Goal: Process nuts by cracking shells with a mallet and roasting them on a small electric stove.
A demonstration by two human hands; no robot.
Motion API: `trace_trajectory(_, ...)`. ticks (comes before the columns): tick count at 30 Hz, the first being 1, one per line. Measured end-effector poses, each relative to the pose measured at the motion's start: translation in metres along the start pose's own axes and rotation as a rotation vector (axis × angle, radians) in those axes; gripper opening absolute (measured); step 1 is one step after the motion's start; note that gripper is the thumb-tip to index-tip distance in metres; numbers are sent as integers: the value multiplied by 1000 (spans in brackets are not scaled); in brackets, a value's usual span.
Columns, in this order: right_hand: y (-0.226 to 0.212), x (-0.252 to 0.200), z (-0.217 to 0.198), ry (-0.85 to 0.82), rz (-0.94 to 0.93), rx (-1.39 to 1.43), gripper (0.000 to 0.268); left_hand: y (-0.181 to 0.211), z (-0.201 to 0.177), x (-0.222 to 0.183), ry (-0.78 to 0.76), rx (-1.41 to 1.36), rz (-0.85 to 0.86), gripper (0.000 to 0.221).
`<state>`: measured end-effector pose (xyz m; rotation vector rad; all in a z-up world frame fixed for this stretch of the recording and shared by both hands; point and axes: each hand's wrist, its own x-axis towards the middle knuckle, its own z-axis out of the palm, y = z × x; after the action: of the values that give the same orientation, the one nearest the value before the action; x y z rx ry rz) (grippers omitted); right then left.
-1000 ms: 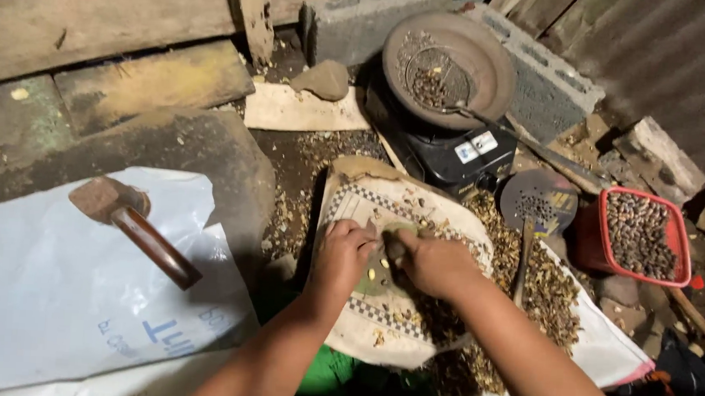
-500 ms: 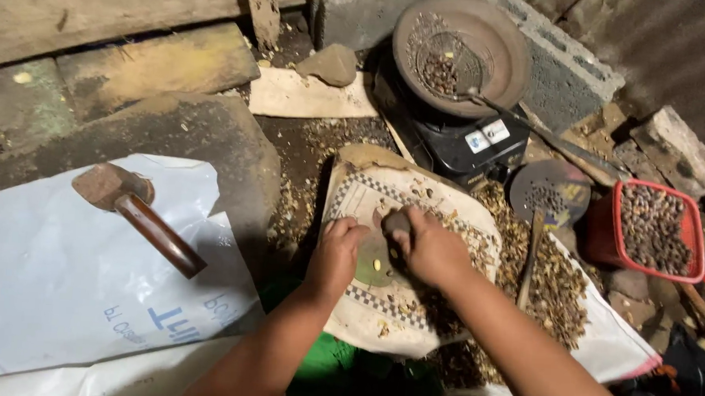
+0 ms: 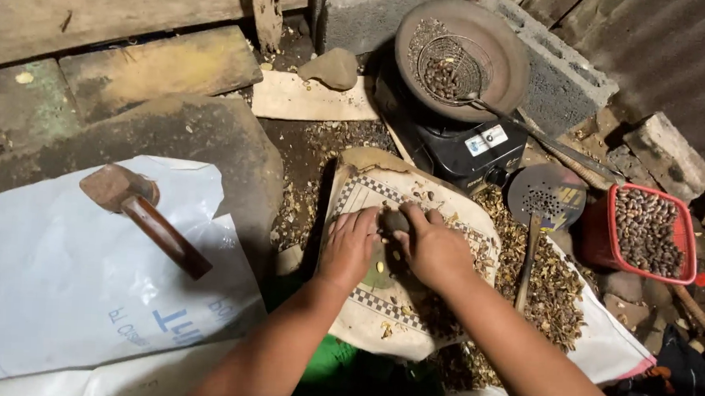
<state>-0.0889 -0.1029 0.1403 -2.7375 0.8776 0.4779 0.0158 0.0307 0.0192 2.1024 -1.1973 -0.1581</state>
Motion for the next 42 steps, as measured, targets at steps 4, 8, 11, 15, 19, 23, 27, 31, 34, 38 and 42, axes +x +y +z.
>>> trace_trajectory(4,0,13,36,133,-283,-60,43,6,-10,-20,44,34,-87,53)
trace_trajectory(8,-5,15,8,91,-182,-72,49,9,-14,-22,-167,48,-115,71)
trace_trajectory(11,1,22,16,-89,-34,-6,51,12,-11,-28,-222,104,-114,76)
trace_trajectory(15,-18,20,1,-61,-76,-105,45,4,-3,-21,-262,150,-113,77)
trace_trajectory(19,-14,11,22,76,-136,-344,44,3,-3,-19,-336,179,-150,79)
trace_trajectory(23,16,-32,-11,-74,121,27,48,-1,2,-26,-285,164,-108,72)
trace_trajectory(27,35,-66,-7,-36,211,71,51,27,-32,-27,-240,65,-148,55)
trace_trajectory(31,22,-82,9,-84,154,158,52,35,-25,-55,-259,131,68,73)
trace_trajectory(34,24,-71,36,-54,105,156,51,31,-15,-56,-233,229,173,77)
trace_trajectory(38,9,-71,54,-59,21,47,47,28,-10,-61,-193,266,214,72)
trace_trajectory(42,-16,-86,53,280,-193,-345,46,35,-15,-60,-119,228,226,71)
